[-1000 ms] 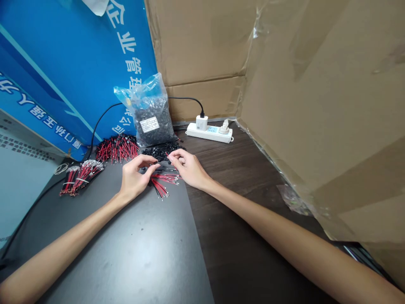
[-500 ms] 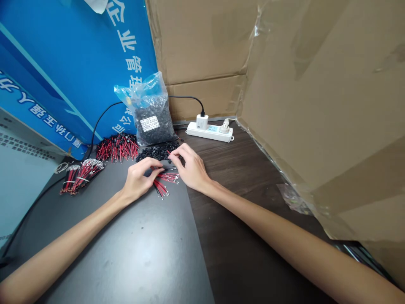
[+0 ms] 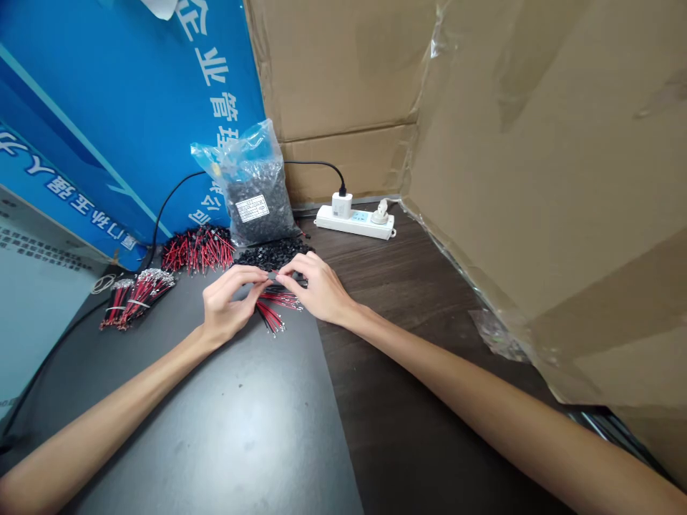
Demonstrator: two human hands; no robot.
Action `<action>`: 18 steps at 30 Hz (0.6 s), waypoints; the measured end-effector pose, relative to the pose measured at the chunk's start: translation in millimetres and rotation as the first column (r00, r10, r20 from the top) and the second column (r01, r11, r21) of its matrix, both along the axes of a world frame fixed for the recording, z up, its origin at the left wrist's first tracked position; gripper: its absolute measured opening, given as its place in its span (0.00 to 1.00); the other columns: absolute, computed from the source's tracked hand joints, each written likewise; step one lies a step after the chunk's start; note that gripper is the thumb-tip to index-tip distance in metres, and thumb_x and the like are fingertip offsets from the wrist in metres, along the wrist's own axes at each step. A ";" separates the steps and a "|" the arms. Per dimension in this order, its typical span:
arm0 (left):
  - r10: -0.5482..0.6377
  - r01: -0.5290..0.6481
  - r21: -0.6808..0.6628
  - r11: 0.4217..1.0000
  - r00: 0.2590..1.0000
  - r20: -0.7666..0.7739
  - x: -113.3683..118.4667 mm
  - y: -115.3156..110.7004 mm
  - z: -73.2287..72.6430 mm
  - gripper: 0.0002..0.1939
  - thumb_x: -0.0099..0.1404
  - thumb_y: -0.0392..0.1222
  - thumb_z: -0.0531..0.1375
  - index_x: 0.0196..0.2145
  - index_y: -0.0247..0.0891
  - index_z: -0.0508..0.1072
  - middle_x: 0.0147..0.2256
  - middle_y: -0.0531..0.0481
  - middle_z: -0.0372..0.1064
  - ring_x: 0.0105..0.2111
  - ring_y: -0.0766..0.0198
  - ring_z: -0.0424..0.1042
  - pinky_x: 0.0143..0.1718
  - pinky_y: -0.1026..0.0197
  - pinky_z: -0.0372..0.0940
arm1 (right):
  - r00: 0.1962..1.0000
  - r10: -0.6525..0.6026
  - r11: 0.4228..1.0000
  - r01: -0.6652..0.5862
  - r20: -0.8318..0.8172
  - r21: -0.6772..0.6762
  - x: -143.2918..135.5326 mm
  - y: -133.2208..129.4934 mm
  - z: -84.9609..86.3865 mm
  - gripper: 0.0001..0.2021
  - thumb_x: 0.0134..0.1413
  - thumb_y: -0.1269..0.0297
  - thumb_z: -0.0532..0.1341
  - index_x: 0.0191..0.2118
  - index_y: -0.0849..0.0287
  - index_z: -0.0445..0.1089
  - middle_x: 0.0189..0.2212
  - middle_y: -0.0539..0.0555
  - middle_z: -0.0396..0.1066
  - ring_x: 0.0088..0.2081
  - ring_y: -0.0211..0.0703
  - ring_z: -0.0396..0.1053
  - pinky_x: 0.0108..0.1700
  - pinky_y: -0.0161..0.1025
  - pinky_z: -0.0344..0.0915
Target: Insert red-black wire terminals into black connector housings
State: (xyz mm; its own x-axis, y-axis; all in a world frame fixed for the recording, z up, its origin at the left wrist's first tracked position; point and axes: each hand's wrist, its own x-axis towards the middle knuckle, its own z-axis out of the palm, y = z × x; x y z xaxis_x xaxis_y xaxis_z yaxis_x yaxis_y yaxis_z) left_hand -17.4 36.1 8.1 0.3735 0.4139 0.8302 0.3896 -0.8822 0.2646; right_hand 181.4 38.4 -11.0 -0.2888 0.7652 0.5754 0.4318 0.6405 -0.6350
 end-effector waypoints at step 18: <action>0.197 -0.157 -0.359 0.920 0.977 0.077 -1.4 8.4 1.3 0.04 0.64 0.39 0.67 0.36 0.37 0.80 0.34 0.49 0.79 0.30 0.66 0.75 0.35 0.62 0.71 | 0.985 -0.094 0.993 0.082 -0.142 -0.089 -1.2 0.2 -0.7 0.08 0.64 0.63 0.61 0.34 0.58 0.74 0.31 0.53 0.75 0.31 0.41 0.65 0.34 0.39 0.61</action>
